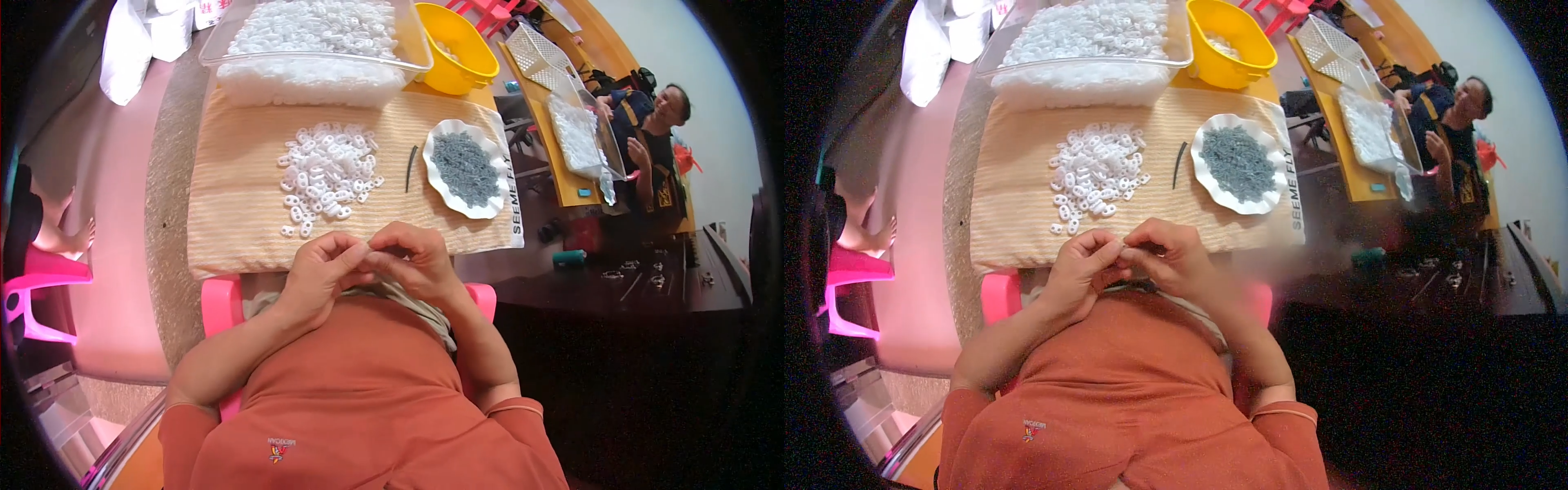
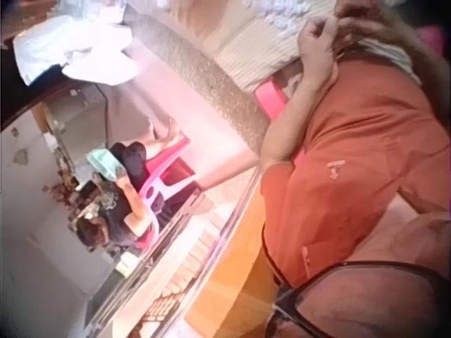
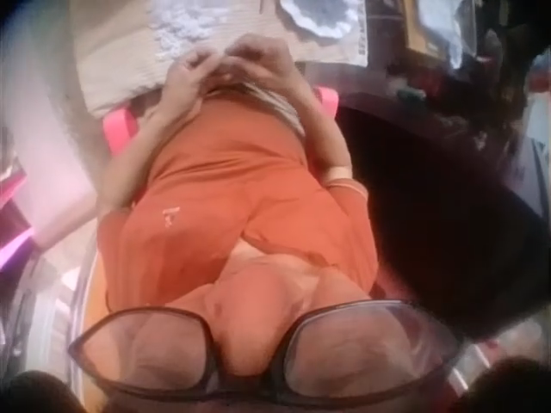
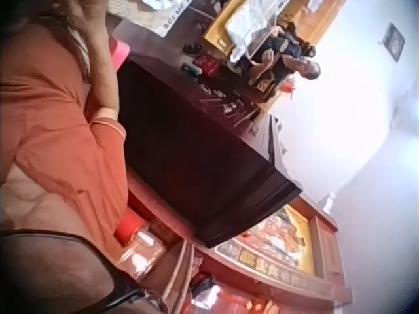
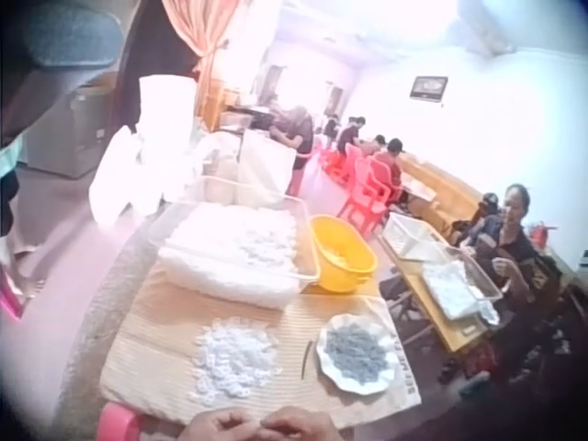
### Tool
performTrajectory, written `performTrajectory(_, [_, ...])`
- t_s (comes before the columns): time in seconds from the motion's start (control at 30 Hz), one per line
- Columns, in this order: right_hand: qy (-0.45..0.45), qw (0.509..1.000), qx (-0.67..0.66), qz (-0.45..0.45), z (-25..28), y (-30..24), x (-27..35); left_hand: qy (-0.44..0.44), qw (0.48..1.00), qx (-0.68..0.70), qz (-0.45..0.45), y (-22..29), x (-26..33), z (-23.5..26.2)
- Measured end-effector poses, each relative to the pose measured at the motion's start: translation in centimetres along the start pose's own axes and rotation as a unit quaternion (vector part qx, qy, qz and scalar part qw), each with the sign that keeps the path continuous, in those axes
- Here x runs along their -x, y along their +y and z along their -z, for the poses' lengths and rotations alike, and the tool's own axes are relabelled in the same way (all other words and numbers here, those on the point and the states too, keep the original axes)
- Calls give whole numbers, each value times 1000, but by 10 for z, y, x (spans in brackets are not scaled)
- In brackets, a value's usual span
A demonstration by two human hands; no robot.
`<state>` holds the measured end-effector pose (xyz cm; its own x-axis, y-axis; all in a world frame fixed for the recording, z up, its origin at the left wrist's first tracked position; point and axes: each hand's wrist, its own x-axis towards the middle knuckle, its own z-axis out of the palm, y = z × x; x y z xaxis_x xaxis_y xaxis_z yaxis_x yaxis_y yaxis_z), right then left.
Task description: Manually assembling small white plastic components by inserting tiny grey inserts.
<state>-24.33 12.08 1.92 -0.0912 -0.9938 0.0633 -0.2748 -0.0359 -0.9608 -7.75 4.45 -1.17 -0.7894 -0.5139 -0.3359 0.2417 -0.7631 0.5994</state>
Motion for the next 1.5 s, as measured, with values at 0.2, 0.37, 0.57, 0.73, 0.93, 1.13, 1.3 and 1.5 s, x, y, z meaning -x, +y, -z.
performTrajectory(0.2, [56,983,106,136,-4,9,4,-18,1000,-7,10,0,-1,0])
performTrajectory(0.37, [103,952,175,230,-9,14,4,-24,1000,-10,11,1,0,-2])
performTrajectory(0.57, [118,924,242,273,-9,9,6,-3,1000,-21,2,-1,1,-3])
performTrajectory(0.73, [118,919,267,264,2,1,11,13,999,-31,-18,-2,1,-2])
performTrajectory(0.93, [251,847,442,157,62,15,12,28,1000,-15,1,0,1,-4])
performTrajectory(1.13, [230,810,531,94,105,20,9,20,999,-25,4,-1,2,-4])
performTrajectory(1.3, [154,800,580,3,118,16,-2,14,1000,-21,7,-2,1,-3])
performTrajectory(1.5, [104,813,572,-43,127,23,-10,12,1000,-25,13,-2,1,-3])
